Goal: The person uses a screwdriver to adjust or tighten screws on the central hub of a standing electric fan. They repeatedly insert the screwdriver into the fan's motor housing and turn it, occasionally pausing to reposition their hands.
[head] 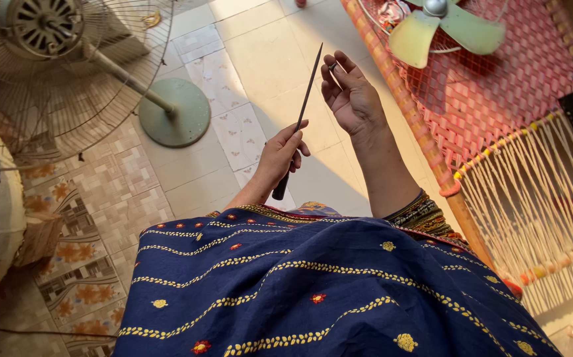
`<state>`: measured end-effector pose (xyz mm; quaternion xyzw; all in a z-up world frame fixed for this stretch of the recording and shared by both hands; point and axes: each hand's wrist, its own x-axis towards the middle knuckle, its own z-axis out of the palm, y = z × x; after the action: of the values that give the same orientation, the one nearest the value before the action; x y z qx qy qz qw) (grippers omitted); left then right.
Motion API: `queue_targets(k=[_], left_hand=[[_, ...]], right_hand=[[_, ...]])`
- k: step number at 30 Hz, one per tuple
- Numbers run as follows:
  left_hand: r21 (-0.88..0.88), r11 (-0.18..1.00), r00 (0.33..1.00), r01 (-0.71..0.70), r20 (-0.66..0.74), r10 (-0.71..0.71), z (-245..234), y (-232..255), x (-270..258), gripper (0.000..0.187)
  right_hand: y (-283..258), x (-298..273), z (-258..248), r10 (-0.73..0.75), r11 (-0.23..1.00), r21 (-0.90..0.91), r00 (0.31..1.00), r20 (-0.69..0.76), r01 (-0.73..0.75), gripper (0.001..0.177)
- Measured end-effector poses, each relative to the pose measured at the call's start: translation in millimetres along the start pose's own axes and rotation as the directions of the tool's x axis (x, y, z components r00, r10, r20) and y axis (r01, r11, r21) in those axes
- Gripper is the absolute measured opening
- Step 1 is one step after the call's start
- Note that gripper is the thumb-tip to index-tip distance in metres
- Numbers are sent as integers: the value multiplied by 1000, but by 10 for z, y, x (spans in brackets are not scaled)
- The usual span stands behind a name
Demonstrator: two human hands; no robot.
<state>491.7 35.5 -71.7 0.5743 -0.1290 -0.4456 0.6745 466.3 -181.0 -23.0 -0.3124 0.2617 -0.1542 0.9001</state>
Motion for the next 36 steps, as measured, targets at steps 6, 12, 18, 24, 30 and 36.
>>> queue_targets(k=[6,12,18,24,30,36], left_hand=[[-78,995,993,-58,-105,50,-635,79,-99,43],[-139,981,963,-136,-249,98,-1239,87,-291,42],[-158,971,907,-179,-409,100,-1693,75,-504,42],[-145,955,824,-257,-550,138,-2015,-27,-674,42],[-202,932,741,-301,-665,95,-2209,-81,-692,42],[-204,917,657,-342,-750,78,-2283,8,-483,42]], right_hand=[[463,407,626,112,993,-32,992,58,-110,27],[1074,748,1232,258,965,-97,954,152,-245,27],[1647,1025,1767,412,906,-197,887,208,-375,30],[2189,1308,2142,514,851,-290,811,280,-439,34],[2614,1531,2407,607,782,-404,728,318,-475,40],[2779,1839,2647,667,728,-474,671,324,-495,45]])
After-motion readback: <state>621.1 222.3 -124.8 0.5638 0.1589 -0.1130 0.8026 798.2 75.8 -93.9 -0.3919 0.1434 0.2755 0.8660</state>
